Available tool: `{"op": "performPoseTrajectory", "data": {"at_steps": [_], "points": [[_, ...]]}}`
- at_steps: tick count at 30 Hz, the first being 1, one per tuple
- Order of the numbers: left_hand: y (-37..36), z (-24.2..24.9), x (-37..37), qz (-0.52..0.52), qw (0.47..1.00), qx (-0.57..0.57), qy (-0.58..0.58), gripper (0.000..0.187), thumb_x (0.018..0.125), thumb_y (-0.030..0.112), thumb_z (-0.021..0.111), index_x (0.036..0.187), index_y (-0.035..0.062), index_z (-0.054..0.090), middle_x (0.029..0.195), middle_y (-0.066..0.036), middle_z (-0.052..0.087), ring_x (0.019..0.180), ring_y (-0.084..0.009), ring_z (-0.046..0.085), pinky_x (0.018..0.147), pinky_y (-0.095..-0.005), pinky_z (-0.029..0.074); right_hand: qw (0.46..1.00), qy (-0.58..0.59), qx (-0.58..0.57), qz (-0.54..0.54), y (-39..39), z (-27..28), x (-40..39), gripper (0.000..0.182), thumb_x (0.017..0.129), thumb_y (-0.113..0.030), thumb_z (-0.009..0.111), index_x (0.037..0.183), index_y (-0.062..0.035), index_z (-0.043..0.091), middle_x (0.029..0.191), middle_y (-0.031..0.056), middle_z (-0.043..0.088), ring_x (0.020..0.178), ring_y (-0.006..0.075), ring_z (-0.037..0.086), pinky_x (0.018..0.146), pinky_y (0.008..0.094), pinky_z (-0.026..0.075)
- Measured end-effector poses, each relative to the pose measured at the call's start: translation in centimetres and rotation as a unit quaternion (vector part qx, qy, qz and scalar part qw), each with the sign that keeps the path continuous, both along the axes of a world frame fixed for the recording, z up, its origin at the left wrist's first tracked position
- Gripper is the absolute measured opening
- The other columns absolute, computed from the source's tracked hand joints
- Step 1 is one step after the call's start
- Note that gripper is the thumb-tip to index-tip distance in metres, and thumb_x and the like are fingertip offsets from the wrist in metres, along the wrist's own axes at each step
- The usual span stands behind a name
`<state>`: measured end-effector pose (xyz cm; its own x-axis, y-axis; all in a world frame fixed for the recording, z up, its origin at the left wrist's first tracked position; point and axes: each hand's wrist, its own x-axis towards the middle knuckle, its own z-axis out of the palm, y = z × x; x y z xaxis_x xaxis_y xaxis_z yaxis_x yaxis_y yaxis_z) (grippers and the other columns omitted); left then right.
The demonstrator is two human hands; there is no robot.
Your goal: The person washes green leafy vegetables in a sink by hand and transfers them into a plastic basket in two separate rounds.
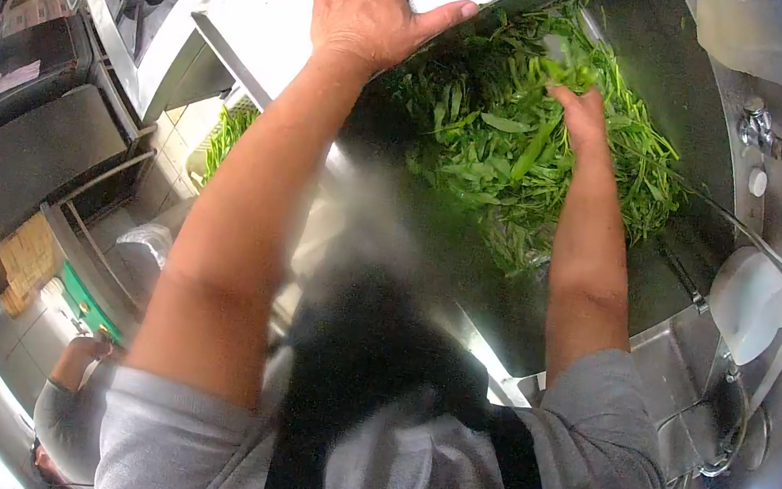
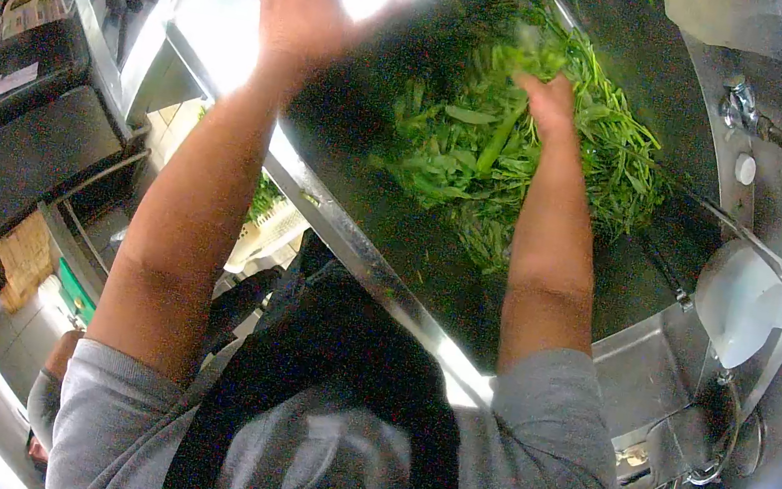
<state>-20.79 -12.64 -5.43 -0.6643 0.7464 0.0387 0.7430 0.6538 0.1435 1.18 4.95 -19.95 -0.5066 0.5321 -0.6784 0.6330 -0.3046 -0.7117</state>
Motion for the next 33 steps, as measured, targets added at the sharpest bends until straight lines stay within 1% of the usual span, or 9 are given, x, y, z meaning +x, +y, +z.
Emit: {"op": "performPoseTrajectory", "data": {"at_steps": [5, 12, 16, 22, 25, 27, 29, 31, 33], "points": [[0.0, -0.4, -0.1, 0.000, 1.000, -0.012, 0.015, 0.088, 0.076, 0.070, 0.057, 0.142, 0.0125, 0.041, 0.153, -0.019, 0.028, 0.142, -0.0450, 0.018, 0.115, -0.0571, 0.013, 0.977, -0.004, 0.045, -0.210, -1.6, -2.5, 1.0, 0.078, 0.074, -0.039, 0.079, 0.127, 0.0075, 0.047, 0.123, 0.0221, 0.058, 0.112, 0.0306, 0.056, 0.100, 0.0402, 0.041], [0.1, 0.2, 0.4, -0.002, 1.000, -0.015, 0.008, 0.085, 0.078, 0.066, 0.058, 0.141, 0.0117, 0.042, 0.152, -0.019, 0.029, 0.142, -0.0449, 0.019, 0.114, -0.0573, 0.015, 0.981, 0.048, 0.189, 0.021, -2.0, -6.4, 0.4, 0.034, 0.073, -0.018, 0.077, 0.096, 0.0041, 0.065, 0.086, 0.0099, 0.068, 0.079, 0.0212, 0.062, 0.074, 0.0320, 0.048], [0.0, 0.0, 0.5, -0.005, 1.000, -0.007, 0.011, 0.084, 0.078, 0.065, 0.059, 0.141, 0.0113, 0.042, 0.152, -0.019, 0.029, 0.141, -0.0453, 0.019, 0.114, -0.0576, 0.015, 0.953, 0.060, 0.109, -0.277, -2.8, -6.7, 1.6, 0.050, 0.071, -0.023, 0.077, 0.108, 0.0070, 0.062, 0.100, 0.0149, 0.068, 0.089, 0.0252, 0.064, 0.081, 0.0360, 0.048], [0.0, 0.3, 0.5, -0.005, 1.000, -0.003, -0.023, 0.084, 0.079, 0.063, 0.060, 0.141, 0.0096, 0.041, 0.154, -0.020, 0.025, 0.142, -0.0471, 0.013, 0.115, -0.0590, 0.011, 0.931, 0.017, -0.009, -0.364, -3.9, -5.3, 2.4, 0.085, 0.065, -0.028, 0.080, 0.129, 0.0107, 0.039, 0.128, 0.0216, 0.050, 0.111, 0.0309, 0.050, 0.092, 0.0403, 0.042], [-0.1, -2.8, 0.8, -0.060, 0.979, 0.040, 0.189, 0.066, 0.082, 0.048, 0.066, 0.131, 0.0054, 0.052, 0.135, -0.020, 0.050, 0.129, -0.0404, 0.043, 0.105, -0.0526, 0.034, 0.946, 0.084, -0.017, -0.313, -4.7, -2.7, 2.4, 0.082, 0.066, -0.027, 0.079, 0.127, 0.0112, 0.041, 0.125, 0.0213, 0.052, 0.111, 0.0304, 0.051, 0.092, 0.0402, 0.043], [1.0, -4.2, 3.2, -0.278, 0.925, 0.251, -0.063, 0.047, 0.077, 0.012, 0.062, 0.124, 0.0071, 0.059, 0.123, -0.020, 0.060, 0.119, -0.0380, 0.053, 0.102, -0.0464, 0.040, 0.946, 0.087, -0.014, -0.310, -4.6, -3.5, 2.6, 0.080, 0.069, -0.025, 0.077, 0.129, 0.0112, 0.039, 0.128, 0.0215, 0.049, 0.115, 0.0308, 0.049, 0.097, 0.0433, 0.040], [2.6, -5.5, 7.9, -0.428, 0.883, 0.143, -0.127, 0.049, 0.073, 0.004, 0.058, 0.122, 0.0079, 0.061, 0.126, -0.019, 0.059, 0.123, -0.0377, 0.050, 0.106, -0.0447, 0.038, 0.948, 0.069, -0.045, -0.307, -4.3, -6.2, 3.1, 0.080, 0.070, -0.023, 0.077, 0.130, 0.0119, 0.036, 0.131, 0.0225, 0.047, 0.118, 0.0322, 0.048, 0.101, 0.0454, 0.038], [3.7, -12.0, 10.4, -0.370, 0.885, 0.046, -0.278, 0.058, 0.075, 0.002, 0.058, 0.131, 0.0136, 0.054, 0.134, -0.017, 0.054, 0.133, -0.0373, 0.042, 0.110, -0.0494, 0.033, 0.939, 0.162, -0.096, -0.289, -3.7, -8.7, 3.9, 0.074, 0.072, -0.022, 0.077, 0.124, 0.0131, 0.038, 0.120, 0.0219, 0.054, 0.108, 0.0298, 0.054, 0.092, 0.0436, 0.044], [4.0, -15.5, 11.1, -0.350, 0.896, -0.032, -0.270, 0.064, 0.077, 0.003, 0.057, 0.138, 0.0183, 0.046, 0.140, -0.015, 0.049, 0.137, -0.0363, 0.035, 0.110, -0.0553, 0.030, 0.921, -0.037, 0.082, -0.380, -5.1, -5.8, 3.0, 0.060, 0.072, -0.022, 0.078, 0.112, 0.0135, 0.049, 0.099, 0.0176, 0.062, 0.090, 0.0268, 0.060, 0.078, 0.0414, 0.048]]}}
